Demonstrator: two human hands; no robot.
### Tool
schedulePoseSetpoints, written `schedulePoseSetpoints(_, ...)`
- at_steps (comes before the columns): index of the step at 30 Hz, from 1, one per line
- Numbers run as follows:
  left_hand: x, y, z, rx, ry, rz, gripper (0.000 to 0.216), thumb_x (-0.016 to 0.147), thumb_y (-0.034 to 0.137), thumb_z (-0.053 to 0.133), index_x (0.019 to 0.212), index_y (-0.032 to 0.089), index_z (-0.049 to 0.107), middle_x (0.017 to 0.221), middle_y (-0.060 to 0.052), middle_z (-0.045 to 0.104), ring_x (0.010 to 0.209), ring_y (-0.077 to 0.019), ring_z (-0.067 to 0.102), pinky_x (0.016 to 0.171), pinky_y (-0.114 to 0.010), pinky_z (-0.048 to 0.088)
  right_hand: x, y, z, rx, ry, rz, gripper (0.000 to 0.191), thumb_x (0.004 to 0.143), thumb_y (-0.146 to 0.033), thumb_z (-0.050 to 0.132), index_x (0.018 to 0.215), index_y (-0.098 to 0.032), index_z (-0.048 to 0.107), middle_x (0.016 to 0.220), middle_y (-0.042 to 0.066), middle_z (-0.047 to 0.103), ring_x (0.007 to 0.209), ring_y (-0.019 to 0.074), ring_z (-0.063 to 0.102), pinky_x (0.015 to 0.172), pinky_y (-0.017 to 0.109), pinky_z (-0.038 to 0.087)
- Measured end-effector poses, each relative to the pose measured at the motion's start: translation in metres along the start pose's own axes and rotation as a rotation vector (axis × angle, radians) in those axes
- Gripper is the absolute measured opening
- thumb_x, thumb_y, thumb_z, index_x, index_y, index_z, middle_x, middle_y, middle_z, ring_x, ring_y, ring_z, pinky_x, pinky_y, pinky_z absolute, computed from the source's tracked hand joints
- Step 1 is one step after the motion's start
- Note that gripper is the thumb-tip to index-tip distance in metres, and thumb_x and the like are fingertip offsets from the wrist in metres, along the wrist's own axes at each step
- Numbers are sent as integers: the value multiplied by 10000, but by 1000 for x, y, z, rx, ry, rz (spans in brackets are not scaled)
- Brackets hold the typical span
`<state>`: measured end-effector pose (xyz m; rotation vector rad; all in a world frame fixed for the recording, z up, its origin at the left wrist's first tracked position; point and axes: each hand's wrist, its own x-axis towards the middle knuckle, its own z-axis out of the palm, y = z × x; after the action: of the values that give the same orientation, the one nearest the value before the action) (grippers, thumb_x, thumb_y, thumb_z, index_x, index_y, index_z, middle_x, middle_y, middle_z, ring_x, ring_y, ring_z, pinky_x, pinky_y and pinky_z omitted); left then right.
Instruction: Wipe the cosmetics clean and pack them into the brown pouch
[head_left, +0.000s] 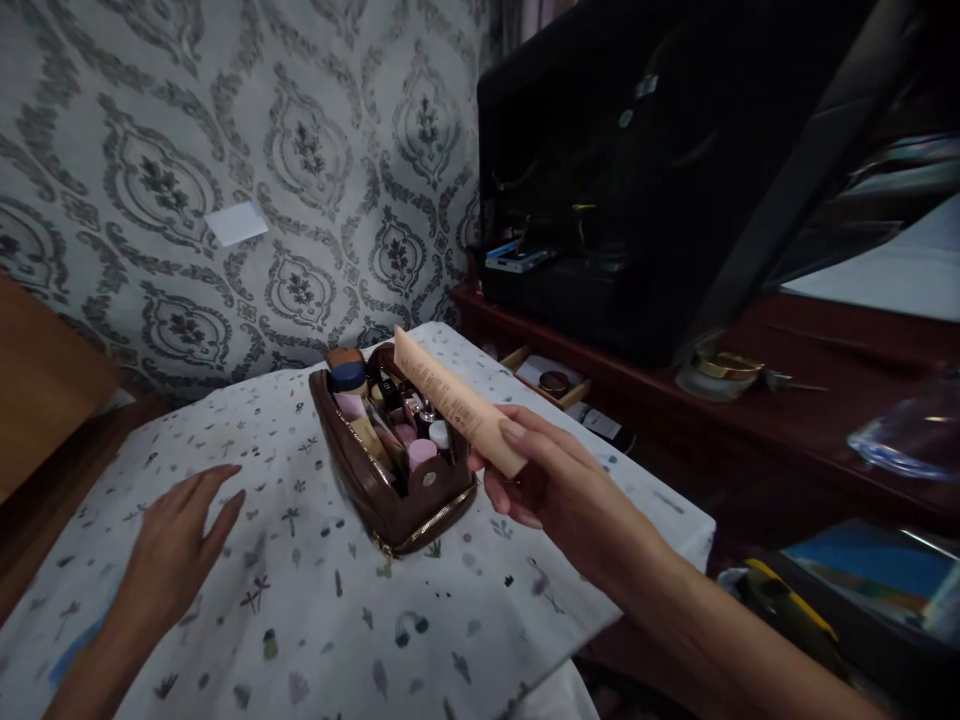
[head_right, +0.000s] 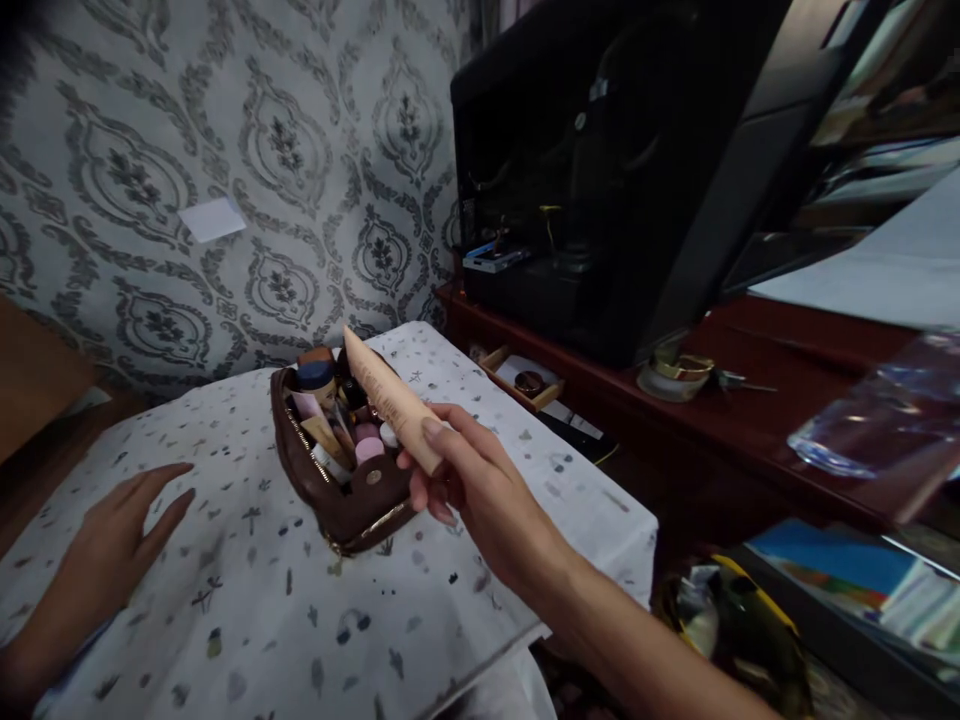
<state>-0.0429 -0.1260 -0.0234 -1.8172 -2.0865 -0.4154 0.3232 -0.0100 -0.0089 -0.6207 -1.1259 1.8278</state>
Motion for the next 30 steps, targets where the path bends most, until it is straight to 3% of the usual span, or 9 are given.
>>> schedulePoseSetpoints(4, 27, 45, 7, -110, 109, 161, 376, 1015, 473, 397, 1219, 226, 593, 1183, -111, 700, 1116, -301, 654, 965, -429, 494, 8, 2, -5, -30, -6, 40, 361, 854, -499, 676, 960, -170, 569, 757, 20, 654, 483, 76, 512, 387, 187, 260)
schedulePoseSetpoints(9, 63, 95, -7, -272, 86, 239, 323, 1016, 410, 426, 1221, 232, 600, 1231, -91, 680, 1186, -275, 619, 1025, -375, 469, 28, -6, 5, -104, -57, 128, 268, 914, -429, 595, 927, -165, 546, 738, 19, 649, 433, 58, 465, 379, 186, 268)
schedulePoseSetpoints(12, 92, 112, -16, -309, 50, 282, 350, 1020, 378, 393, 1279, 236, 581, 1272, -92, 651, 1224, -266, 585, 1055, -372, 453, 43, -15, 15, -168, -63, 173, 173, 988, -325, 501, 977, -158, 545, 678, 6, 639, 411, 57, 450, 372, 171, 269)
schedulePoseSetpoints(15, 125, 115, -16, -279, -14, 363, 426, 1015, 311, 345, 1395, 239, 524, 1407, -106, 560, 1323, -267, 501, 1120, -419, 405, 57, -19, 25, -219, -71, 236, 162, 1026, -276, 445, 937, -168, 525, 619, -20, 605, 378, 52, 432, 360, 159, 278)
schedulePoseSetpoints(18, 156, 110, -10, -216, -161, 479, 463, 975, 217, 341, 1388, 241, 548, 1502, -104, 471, 1402, -278, 409, 1136, -438, 379, 67, -18, 31, -264, -82, 277, 171, 1042, -274, 431, 929, -173, 510, 641, -23, 607, 375, 46, 435, 348, 151, 277)
schedulePoseSetpoints(23, 188, 107, -5, -193, -456, 618, 457, 846, 97, 397, 1222, 214, 628, 1206, -72, 652, 1150, -228, 576, 990, -336, 444, 76, -14, 37, -421, -67, 311, 140, 1063, -251, 400, 961, -192, 476, 488, -72, 514, 364, 72, 428, 345, 142, 317)
schedulePoseSetpoints(26, 197, 108, -6, -174, -517, 634, 409, 835, 116, 425, 1170, 207, 642, 1115, -56, 682, 1046, -212, 610, 901, -300, 447, 81, -13, 37, -532, -86, 336, 100, 1072, -274, 398, 1064, -204, 468, 422, -104, 457, 340, 85, 437, 351, 137, 342)
schedulePoseSetpoints(30, 205, 106, 0, -81, -542, 648, 313, 848, 163, 443, 1066, 207, 664, 983, -41, 691, 922, -196, 623, 783, -270, 432, 88, -9, 34, -616, -124, 336, 208, 1069, -326, 429, 1244, -214, 431, 485, -104, 510, 350, 87, 486, 379, 153, 405)
